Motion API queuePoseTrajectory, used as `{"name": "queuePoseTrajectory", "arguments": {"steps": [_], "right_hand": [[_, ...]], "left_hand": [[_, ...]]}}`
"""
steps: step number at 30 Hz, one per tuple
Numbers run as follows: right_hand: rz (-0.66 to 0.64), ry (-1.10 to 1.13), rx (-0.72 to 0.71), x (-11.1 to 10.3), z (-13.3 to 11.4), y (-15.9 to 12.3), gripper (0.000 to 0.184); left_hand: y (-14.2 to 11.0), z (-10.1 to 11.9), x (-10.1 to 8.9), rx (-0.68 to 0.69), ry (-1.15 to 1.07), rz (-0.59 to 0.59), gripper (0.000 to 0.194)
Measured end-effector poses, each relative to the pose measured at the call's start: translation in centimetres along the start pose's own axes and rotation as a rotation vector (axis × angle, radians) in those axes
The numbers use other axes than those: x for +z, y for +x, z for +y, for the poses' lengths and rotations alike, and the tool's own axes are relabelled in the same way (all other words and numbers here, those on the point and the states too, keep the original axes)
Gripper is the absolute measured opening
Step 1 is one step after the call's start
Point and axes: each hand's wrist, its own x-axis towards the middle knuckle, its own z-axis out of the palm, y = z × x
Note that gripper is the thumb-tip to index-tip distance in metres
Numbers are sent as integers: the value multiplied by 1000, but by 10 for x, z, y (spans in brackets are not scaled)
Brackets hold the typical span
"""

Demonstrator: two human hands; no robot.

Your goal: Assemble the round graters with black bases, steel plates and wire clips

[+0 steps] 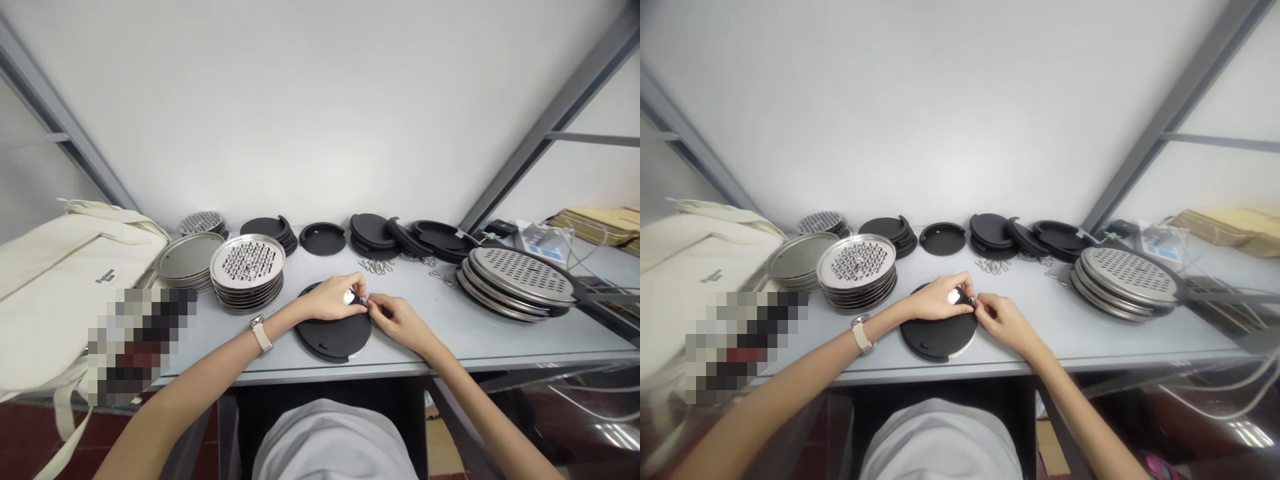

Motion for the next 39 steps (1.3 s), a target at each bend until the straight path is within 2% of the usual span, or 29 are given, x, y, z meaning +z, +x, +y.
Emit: {"name": "queuePoseTrajectory", "arguments": {"steps": [12,23,39], "right_hand": [[-6,3,8,0,1,-1,28],[9,-3,29,0,-1,0,27],[11,-6,31,0,1,-1,27]], "left_hand": [[1,0,1,-1,0,-10,22],[0,4,4,13,104,-3,16],[-1,6,2,-15,92,-13,19]]}}
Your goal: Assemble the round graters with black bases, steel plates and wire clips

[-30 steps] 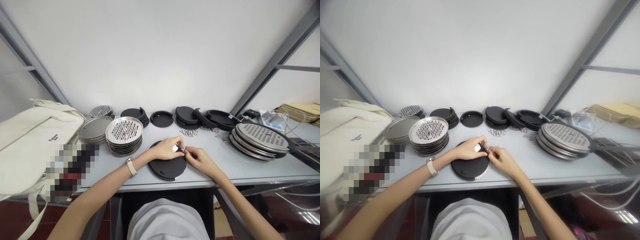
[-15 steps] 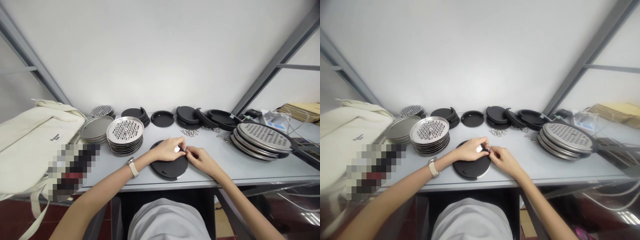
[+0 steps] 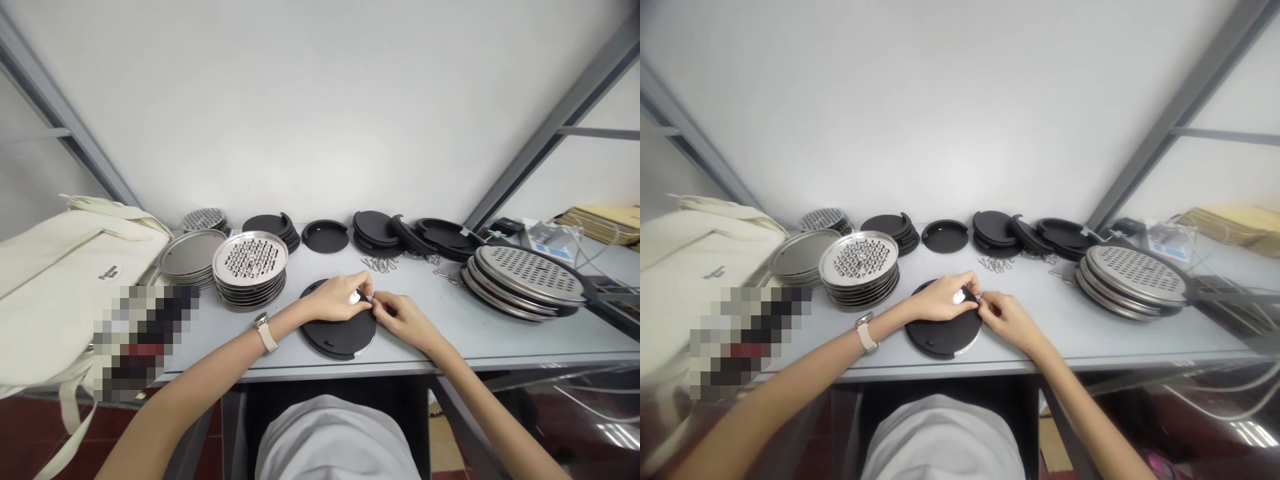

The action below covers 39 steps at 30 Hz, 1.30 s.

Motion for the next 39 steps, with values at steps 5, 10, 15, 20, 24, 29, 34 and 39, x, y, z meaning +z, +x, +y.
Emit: {"name": "queuePoseTrajectory", "arguments": {"steps": [5,10,15,20,24,29,34,39], "right_hand": [[6,-8,-10,1,0,0,26],[12,-30,-23,0,-2,0,26],[-7,-24,-25,-1,-2,0,28],[1,-31,-25,-1,-1,0,28],[7,-21,-31,-1,-2,0,28],[-3,13,-19,0,0,-1,27],[-6,36,-8,0,-1,0,26],[3,71,3,0,-2,0,27]], "left_hand": [[1,-1,0,34,11,5,20],[1,-2,0,36,3,2,27],[1,-4,1,57,-9,11,29],[1,-2,0,34,-27,-6,30],[1,0,0,22,-43,-3,30],[1,1,-1,25,-71,1,29],[0,-1,-1,40,-98,16,30],[0,-6,0,22,-111,29,30]]}}
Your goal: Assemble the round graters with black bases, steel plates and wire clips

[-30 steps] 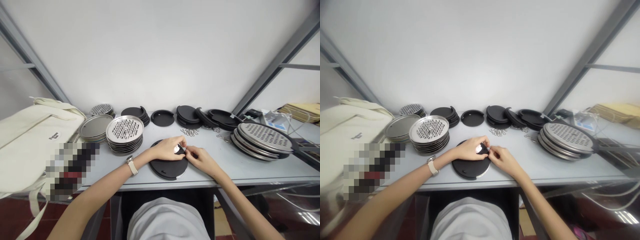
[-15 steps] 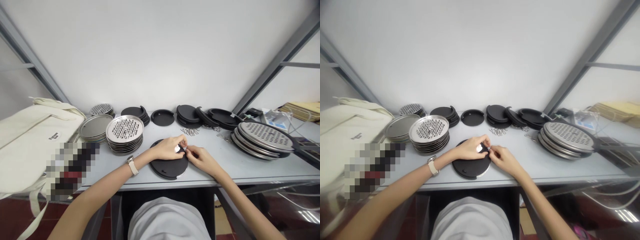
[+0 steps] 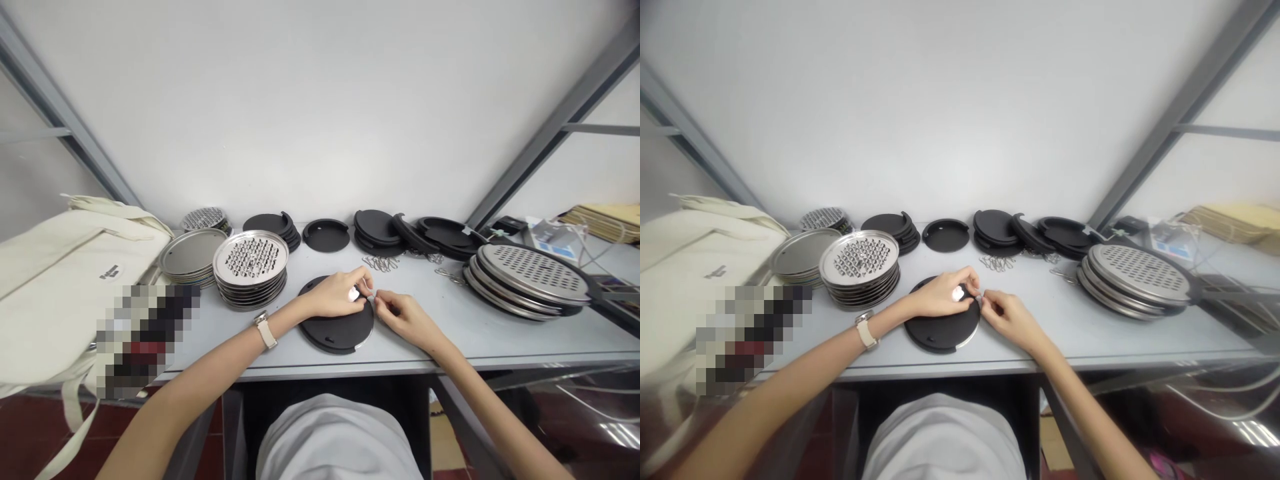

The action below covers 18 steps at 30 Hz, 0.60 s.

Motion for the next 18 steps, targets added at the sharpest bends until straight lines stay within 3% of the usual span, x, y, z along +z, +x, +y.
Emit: {"name": "queuePoseTrajectory", "arguments": {"steps": [8,18], "right_hand": [[20,4,0,1,1,0,28],[29,-11,11,2,2,1,31]], "left_hand": [[0,2,0,-49,164,60,27],[-6,14,7,-153,715,79,17]]}}
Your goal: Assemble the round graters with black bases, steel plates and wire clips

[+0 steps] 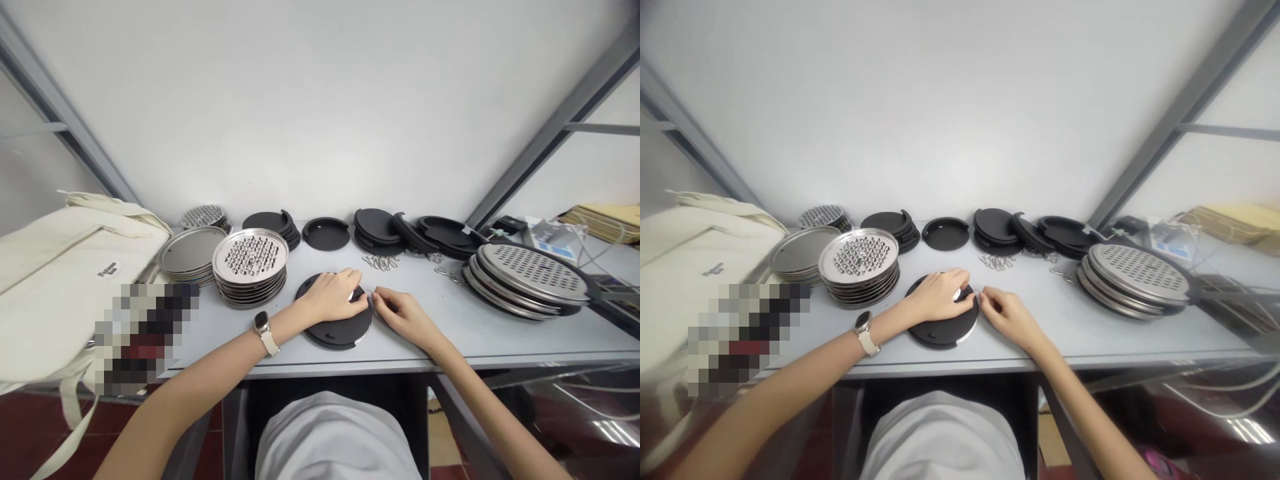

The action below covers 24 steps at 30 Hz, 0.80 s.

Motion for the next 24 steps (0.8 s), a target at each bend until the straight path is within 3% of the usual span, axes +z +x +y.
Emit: {"name": "queuePoseTrajectory", "arguments": {"steps": [6,14,24], "right_hand": [[-3,-16,-8,0,0,0,31],[-43,-39,-52,-1,-2,1,29],[-44,-79,-88,-1,3,0,28]], "left_hand": [[-2,3,-6,52,36,-67,17],[-2,3,-4,200,-22,-68,12],[-2,5,-7,121,-63,-124,22]]}}
